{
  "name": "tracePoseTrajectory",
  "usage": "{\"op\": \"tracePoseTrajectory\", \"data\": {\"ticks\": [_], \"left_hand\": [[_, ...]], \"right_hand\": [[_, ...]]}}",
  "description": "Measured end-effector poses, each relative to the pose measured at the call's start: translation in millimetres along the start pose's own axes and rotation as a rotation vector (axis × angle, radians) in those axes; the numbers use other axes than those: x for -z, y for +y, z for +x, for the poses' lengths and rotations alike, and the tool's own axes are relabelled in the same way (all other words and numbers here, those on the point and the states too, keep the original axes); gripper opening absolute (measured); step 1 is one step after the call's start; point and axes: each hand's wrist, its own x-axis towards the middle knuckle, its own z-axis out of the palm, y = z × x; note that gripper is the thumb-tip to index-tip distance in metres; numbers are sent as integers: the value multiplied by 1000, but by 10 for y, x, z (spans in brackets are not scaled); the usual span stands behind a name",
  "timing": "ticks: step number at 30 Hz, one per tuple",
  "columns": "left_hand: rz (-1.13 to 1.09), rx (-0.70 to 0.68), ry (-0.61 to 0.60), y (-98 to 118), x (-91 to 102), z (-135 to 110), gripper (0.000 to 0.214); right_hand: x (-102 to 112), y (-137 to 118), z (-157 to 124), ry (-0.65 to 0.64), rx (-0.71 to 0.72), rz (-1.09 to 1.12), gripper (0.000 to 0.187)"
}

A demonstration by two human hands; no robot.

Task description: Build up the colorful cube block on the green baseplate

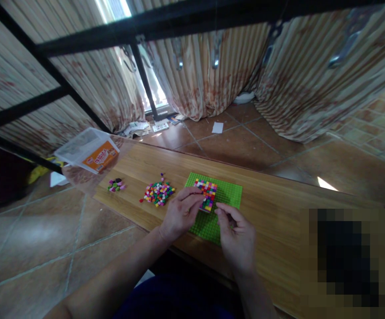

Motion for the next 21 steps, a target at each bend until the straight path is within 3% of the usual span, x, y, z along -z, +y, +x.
{"op": "tracePoseTrajectory", "data": {"ticks": [21], "left_hand": [[18,26,50,51,-62,-11,18]], "right_hand": [[-31,-68,11,0,7,2,29]]}}
